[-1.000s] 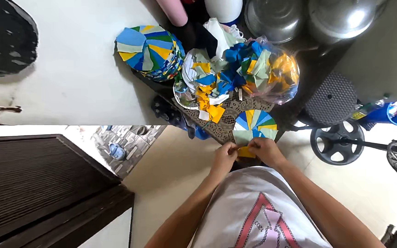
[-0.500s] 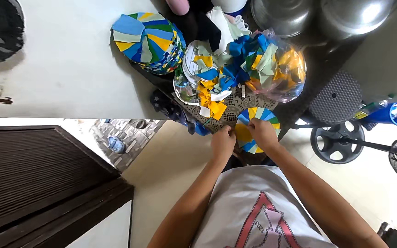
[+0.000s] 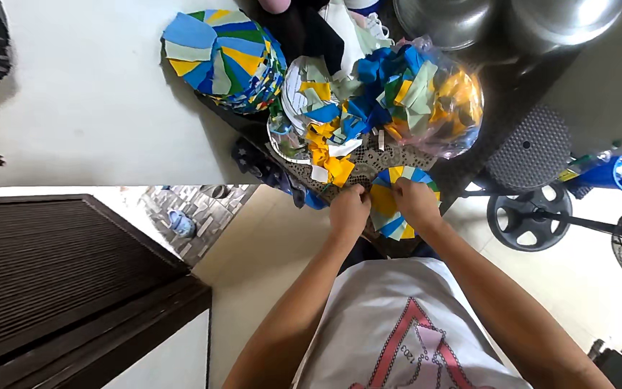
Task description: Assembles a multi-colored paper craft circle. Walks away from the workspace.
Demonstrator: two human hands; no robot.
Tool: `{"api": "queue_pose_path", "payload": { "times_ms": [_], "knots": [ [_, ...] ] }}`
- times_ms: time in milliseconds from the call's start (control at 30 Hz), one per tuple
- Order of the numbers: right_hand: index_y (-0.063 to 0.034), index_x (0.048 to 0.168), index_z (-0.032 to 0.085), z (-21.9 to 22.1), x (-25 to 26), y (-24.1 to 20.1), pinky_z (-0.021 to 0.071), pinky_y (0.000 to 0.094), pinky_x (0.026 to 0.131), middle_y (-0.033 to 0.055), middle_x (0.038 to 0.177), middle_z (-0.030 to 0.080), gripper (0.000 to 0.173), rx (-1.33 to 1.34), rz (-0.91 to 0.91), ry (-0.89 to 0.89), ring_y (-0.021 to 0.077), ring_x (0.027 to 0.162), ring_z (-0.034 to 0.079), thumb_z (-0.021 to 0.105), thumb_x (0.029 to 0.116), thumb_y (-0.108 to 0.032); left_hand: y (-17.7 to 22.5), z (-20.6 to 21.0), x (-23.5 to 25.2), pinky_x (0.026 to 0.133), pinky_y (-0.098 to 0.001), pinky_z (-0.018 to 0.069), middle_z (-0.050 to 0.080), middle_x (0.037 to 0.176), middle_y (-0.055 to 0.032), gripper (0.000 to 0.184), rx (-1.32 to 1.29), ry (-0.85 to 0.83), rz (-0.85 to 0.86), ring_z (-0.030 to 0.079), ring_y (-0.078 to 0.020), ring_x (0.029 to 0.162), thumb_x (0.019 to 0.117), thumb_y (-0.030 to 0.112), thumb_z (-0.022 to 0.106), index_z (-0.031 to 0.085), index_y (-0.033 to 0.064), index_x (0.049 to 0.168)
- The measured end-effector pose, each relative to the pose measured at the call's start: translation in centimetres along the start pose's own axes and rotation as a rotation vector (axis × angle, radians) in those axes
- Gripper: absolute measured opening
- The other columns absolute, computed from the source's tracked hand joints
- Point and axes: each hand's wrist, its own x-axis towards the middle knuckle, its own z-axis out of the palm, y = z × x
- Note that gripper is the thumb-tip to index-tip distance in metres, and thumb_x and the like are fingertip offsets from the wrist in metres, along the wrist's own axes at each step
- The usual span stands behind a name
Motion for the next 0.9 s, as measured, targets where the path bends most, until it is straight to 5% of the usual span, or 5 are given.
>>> {"api": "queue_pose_path", "payload": {
  "times_ms": [733,900],
  "knots": [
    [-0.0013,0.11,0.068,0.0,0.5,-0.4,0.0548,0.0609,0.08,0.0223,0.097,0.072,0.019,-0.053,0.017,0.017,0.0427,0.097,0.071,0.06,0.1035,-0.017,0.7,-1.1,1.4,0.087,-0.059,0.0518,0.072,0.103,-0.0186,0.021,0.024,-0.066,-0.096,0.068,-0.0372,0.101,0.1013,0.023,0.064,0.074,0.0041,0.105],
    [-0.0008,0.116,0.066,0.2,-0.6,0.1,0.0553,0.0609,0.075,0.0231,0.102,0.071,0.02,-0.088,-0.077,0.156,0.044,0.094,0.071,0.061,0.1029,-0.015,-0.2,-1.9,1.6,0.087,-0.0616,0.0513,0.071,0.102,-0.0211,0.025,-0.048,-0.068,-0.07,0.068,-0.0392,0.099,0.1007,0.024,0.067,0.071,0.001,0.11]
  ]
}}
